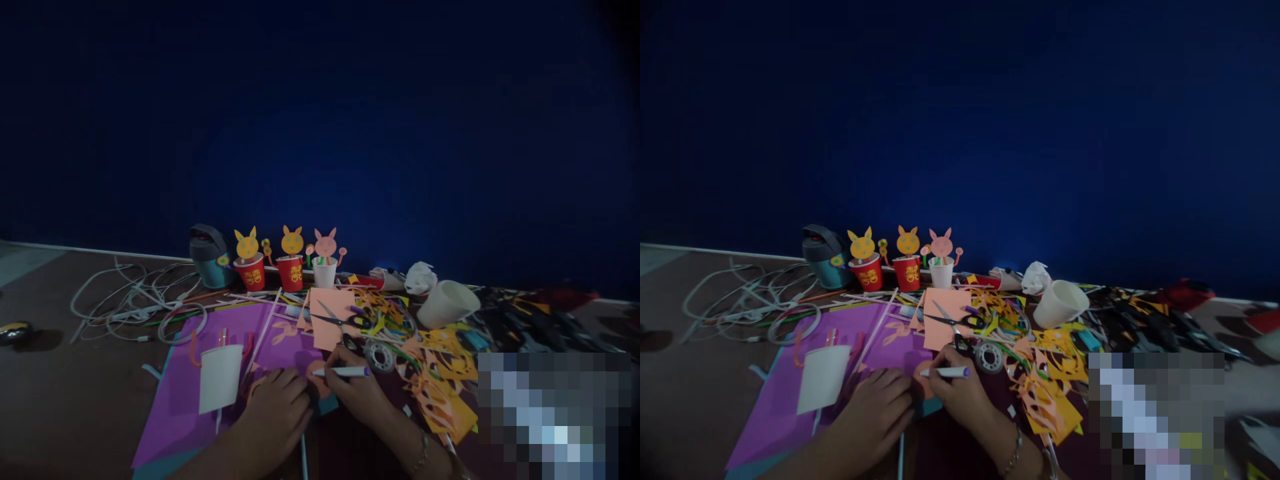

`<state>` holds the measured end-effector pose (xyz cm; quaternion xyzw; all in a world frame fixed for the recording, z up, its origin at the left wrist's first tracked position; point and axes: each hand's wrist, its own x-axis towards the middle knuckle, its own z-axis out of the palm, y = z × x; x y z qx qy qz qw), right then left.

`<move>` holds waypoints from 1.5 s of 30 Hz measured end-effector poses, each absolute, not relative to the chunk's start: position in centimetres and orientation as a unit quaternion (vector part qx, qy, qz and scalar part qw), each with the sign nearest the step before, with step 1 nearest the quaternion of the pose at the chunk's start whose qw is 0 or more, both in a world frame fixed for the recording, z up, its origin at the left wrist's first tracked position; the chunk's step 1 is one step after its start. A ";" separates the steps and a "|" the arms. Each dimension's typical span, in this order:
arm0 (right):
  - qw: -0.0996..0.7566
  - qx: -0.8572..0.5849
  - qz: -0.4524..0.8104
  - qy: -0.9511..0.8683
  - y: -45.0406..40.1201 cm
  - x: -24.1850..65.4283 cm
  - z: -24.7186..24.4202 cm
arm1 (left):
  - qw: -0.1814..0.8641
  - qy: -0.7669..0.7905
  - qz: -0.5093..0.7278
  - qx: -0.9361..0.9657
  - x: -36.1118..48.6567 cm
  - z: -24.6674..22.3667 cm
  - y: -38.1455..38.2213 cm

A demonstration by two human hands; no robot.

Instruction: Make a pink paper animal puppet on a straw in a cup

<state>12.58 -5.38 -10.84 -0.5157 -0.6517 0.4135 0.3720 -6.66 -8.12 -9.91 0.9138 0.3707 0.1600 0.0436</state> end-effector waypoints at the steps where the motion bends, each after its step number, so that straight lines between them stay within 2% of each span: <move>1: 0.373 -0.517 0.410 -0.652 -5.4 12.6 -10.8 | 0.043 0.371 0.162 0.914 -6.6 -9.9 -8.1; 22: 0.403 -0.525 0.385 -0.643 -5.2 12.5 -10.3 | 0.048 0.373 0.152 0.914 -6.5 -9.6 -8.1; 45: 0.379 -0.525 0.423 -0.634 -5.2 12.7 -10.4 | 0.051 0.374 0.160 0.912 -6.6 -9.6 -8.1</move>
